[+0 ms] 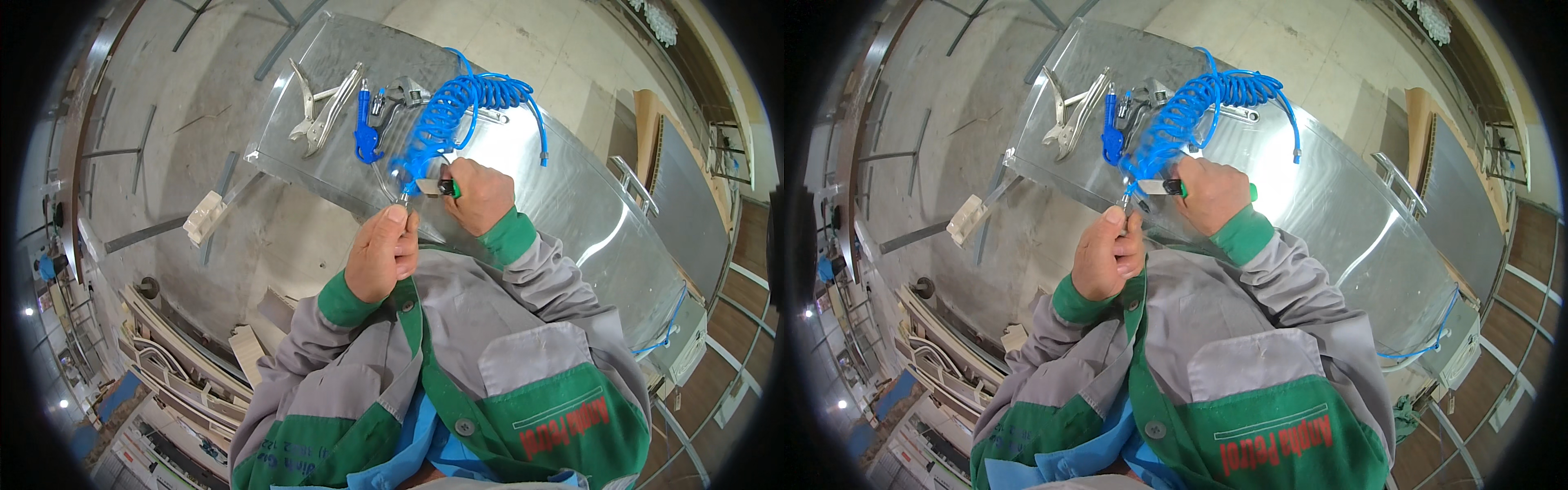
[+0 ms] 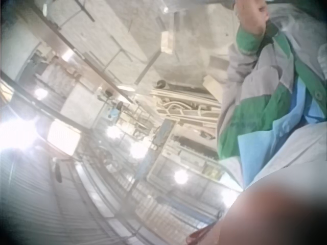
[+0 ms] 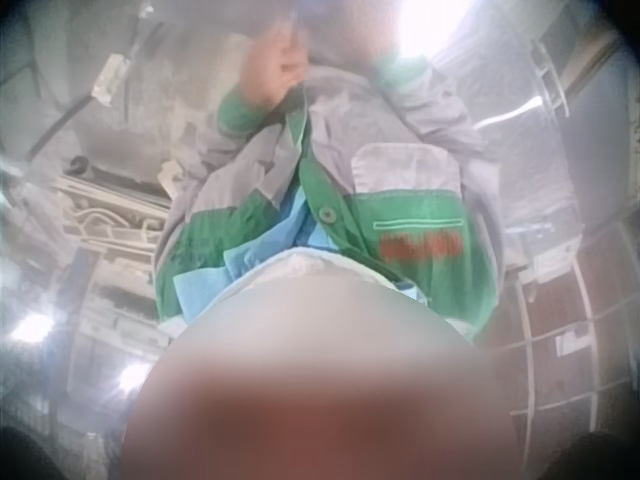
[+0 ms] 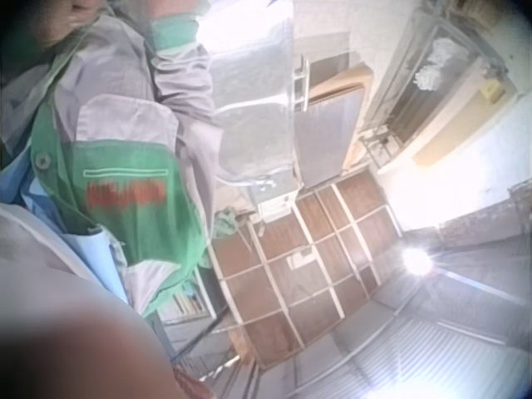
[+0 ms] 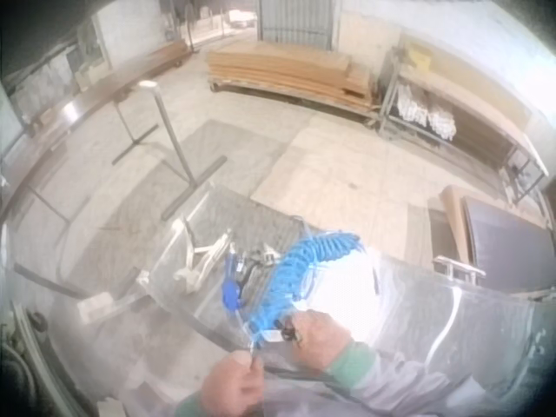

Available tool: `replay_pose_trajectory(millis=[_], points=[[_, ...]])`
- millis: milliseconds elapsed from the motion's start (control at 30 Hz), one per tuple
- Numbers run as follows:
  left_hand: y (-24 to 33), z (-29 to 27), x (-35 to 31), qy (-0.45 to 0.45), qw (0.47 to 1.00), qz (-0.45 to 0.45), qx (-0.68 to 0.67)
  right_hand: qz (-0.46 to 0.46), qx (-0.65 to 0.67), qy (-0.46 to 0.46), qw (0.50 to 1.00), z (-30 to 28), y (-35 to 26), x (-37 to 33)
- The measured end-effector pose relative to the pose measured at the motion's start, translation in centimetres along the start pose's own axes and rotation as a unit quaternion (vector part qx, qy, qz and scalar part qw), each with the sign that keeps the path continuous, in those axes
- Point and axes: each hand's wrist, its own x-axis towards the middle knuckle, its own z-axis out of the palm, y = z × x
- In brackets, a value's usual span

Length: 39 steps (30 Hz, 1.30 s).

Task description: The person assembles a blue coiled pneumatic hose by attaching metal fittings and tightening them with wrenches. They then connect the hose to a wall-mounted air supply and use a utility knife to trim the hose end.

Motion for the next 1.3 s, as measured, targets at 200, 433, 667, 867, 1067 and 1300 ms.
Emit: replay_pose_trajectory(millis=[200, 433, 667, 867, 1067, 1300], points=[[0.9, 0.3, -0.2, -0.021, 0.999, 0.015, -0.046, 0.085, 0.241, -0.086, 0.963, -1.1, -0.8, -0.8], [0.7, 0.5, 0.0, -0.052, 0.995, 0.076, 0.04, -0.026, 0.167, -0.02, 0.985, -1.9, -2.2, -0.3], [0.1, -0.1, 0.6, 0.031, 0.924, 0.224, 0.308, -0.02, 0.111, -0.062, 0.992, -2.5, -2.5, -0.4], [0.9, -0.9, 0.4, 0.045, 0.824, 0.27, 0.496, -0.022, 0.071, -0.086, 0.994, -2.7, -2.4, -0.4], [0.7, -1.4, 0.9, 0.038, 0.851, 0.25, 0.46, -0.029, -0.016, -0.073, 0.997, -1.5, -1.7, -0.1], [0.9, -1.1, -0.8, 0.001, 0.998, 0.016, 0.058, -0.011, 0.097, -0.058, 0.994, -0.4, -0.2, -0.2]])
